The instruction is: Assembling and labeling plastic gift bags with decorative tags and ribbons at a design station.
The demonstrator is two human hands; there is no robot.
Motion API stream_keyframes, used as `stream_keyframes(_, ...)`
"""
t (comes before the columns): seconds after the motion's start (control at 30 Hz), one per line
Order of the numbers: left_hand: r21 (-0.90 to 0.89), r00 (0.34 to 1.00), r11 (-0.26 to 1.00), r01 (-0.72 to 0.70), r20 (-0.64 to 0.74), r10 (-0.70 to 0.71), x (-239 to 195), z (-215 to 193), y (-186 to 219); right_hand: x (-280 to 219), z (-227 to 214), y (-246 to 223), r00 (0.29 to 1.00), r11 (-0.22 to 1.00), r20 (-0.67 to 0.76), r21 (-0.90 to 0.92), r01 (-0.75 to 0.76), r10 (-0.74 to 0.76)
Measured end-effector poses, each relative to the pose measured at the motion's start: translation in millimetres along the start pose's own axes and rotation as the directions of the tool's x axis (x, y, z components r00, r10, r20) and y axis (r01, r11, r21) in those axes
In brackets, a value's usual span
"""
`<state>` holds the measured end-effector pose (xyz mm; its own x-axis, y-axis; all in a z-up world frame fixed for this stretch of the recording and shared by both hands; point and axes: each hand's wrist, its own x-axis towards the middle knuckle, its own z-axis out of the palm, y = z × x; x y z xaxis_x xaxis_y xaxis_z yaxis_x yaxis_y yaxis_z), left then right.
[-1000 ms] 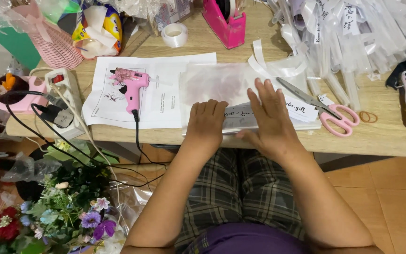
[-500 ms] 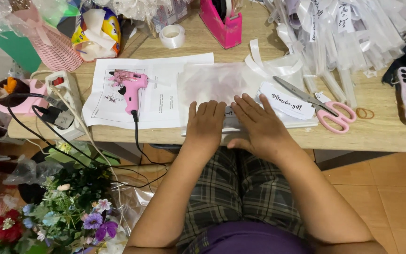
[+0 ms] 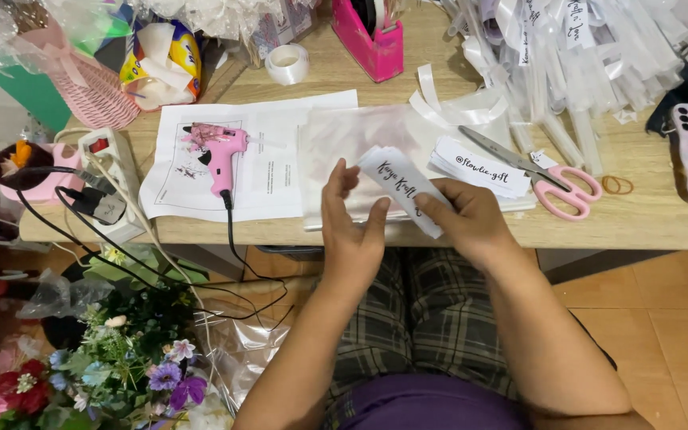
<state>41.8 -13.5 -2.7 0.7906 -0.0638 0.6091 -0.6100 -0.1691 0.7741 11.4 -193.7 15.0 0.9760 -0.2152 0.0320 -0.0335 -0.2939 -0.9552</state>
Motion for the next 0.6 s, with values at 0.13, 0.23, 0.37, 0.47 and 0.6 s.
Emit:
stream_keyframes(0.13,-0.42,0.939,0.846,0.328,0.24,-0.244,-15.4,14.1,19.8,-14.9,-1.1,-18.3,1.0,0.965,-0.01,0.264,-0.006,0.009)
stream_keyframes(0.23,-0.514,0.849,0.683,0.519,0.4,-0.345,-26.5,24.7,23.9,-22.7,-1.2,-14.3,0.999,0.954,0.025,0.298,-0.04,0.035)
stream_keyframes(0.37,-0.563,0.851,0.638,0.526,0.347,-0.395,-35.2,37.0,26.3,-28.2,-4.1,-15.9,0.997,0.978,0.057,0.194,-0.071,0.061)
stream_keyframes(0.47,-0.605,0.793,0.535,0.589,0.305,-0.528,-35.3,35.7,22.9,-32.3,-18.9,-44.0,0.998,0.992,0.062,-0.125,0.031,-0.023)
stream_keyframes(0.6,-0.685,0.711,0.378,0.622,0.292,-0.64,-33.8,34.7,13.6,4.8,-67.8,-28.8,0.922,0.53,0.128,-0.786,0.319,-0.366)
